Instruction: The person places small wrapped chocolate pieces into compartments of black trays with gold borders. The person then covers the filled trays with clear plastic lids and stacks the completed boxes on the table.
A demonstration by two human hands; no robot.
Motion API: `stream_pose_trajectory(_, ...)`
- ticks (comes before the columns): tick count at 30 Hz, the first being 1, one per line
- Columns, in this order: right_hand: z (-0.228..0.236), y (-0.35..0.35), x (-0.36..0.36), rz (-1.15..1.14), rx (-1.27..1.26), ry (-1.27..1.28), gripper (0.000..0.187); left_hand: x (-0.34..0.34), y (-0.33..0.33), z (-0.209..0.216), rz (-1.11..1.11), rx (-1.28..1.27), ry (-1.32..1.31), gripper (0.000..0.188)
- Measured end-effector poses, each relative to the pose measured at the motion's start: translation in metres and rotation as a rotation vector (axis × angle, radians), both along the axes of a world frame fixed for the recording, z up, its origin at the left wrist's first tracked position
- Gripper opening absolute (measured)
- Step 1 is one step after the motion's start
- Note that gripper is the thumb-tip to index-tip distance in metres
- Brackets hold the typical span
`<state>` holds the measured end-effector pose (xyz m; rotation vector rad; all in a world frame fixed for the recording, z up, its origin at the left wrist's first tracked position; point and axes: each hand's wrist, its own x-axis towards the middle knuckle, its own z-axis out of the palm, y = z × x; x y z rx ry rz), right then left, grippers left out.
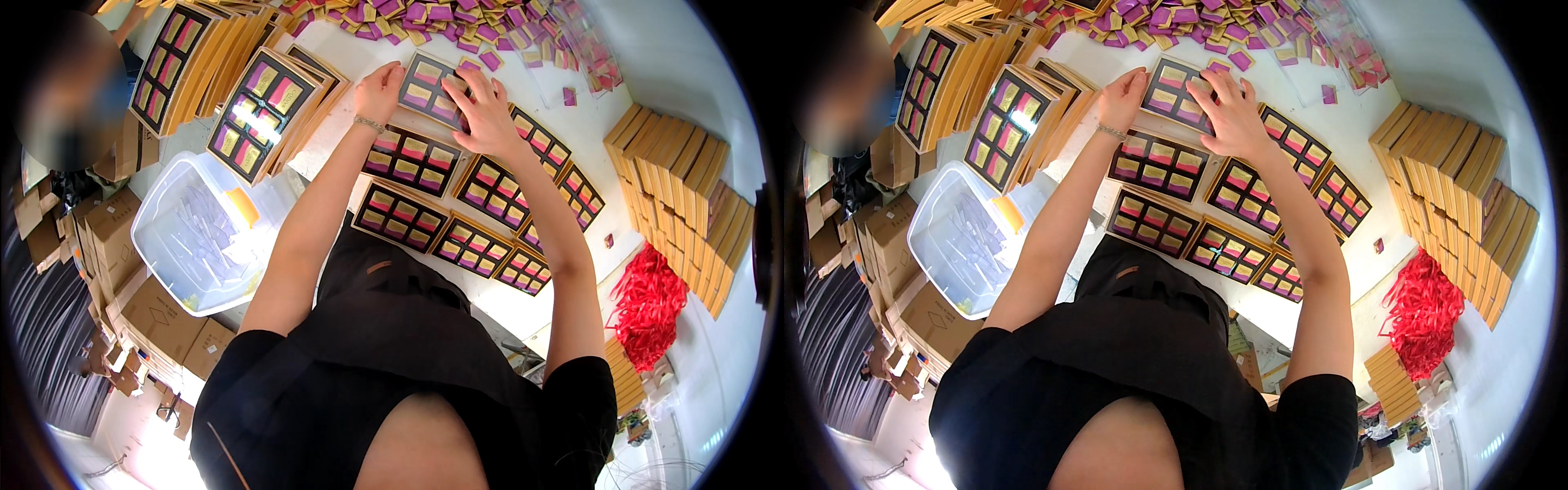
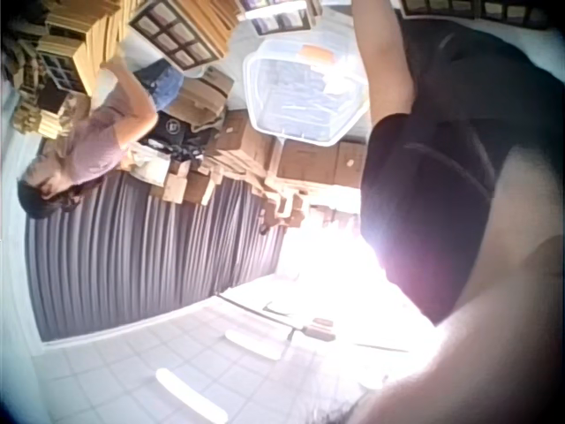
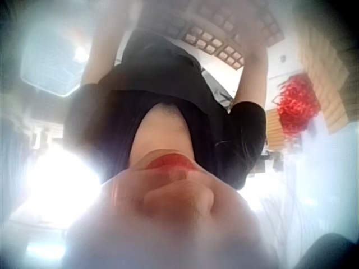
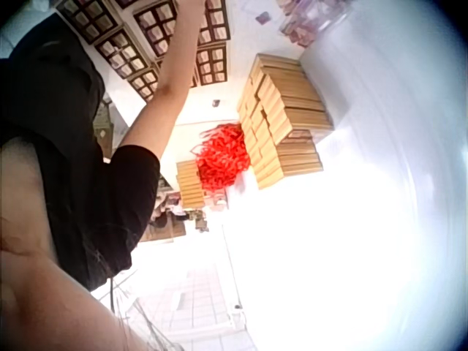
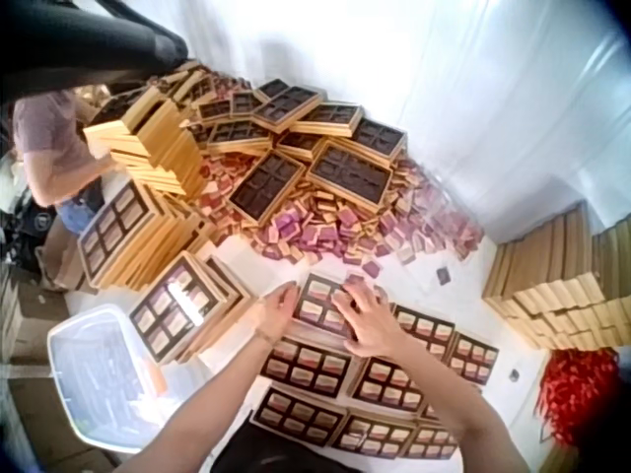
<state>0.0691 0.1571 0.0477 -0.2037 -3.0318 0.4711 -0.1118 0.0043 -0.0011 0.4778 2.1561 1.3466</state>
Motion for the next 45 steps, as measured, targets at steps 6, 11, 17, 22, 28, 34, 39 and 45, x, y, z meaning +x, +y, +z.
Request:
stream_pose_trajectory(6, -0.003, -0.008, 0.000, -0.035, 0.141, 0.020, 0.090, 0.007, 0.009, 0.018, -0.072, -0.144, 0.054, 0.035)
stream_pose_trajectory(11, -0.005, -0.020, -0.005, -0.027, 0.278, -0.128, 0.094, 0.016, 0.005, 0.013, 0.026, -0.086, 0.092, 0.031)
stream_pose_trajectory(17, -0.013, -0.017, 0.003, -0.041, 0.106, -0.029, 0.093, 0.024, 0.002, 0.013, -0.035, -0.109, 0.011, 0.040)
stream_pose_trajectory(22, -0.034, 0.049, -0.006, -0.235, -0.309, 0.194, 0.090, 0.013, -0.001, 0.000, -0.066, -0.022, 0.147, 0.047)
stream_pose_trajectory(28, -0.044, 0.141, 0.031, -0.721, 0.314, 0.044, 0.097, 0.009, 0.005, 0.024, -0.080, -0.200, 0.289, 0.056)
stream_pose_trajectory(34, -0.022, 0.123, 0.057, -0.660, 0.188, 0.174, 0.095, 0.058, 0.002, 0.038, -0.795, -0.224, 1.136, 0.065)
stream_pose_trajectory(39, 0.069, 0.039, 0.110, -0.391, -0.156, 0.142, 0.080, 0.075, 0.027, 0.066, -0.561, 0.226, 0.646, 0.088)
stream_pose_trajectory(45, 0.125, 0.027, 0.152, -0.484, -0.979, -0.125, 0.080, 0.092, 0.066, 0.131, -0.952, 0.162, 0.025, 0.044)
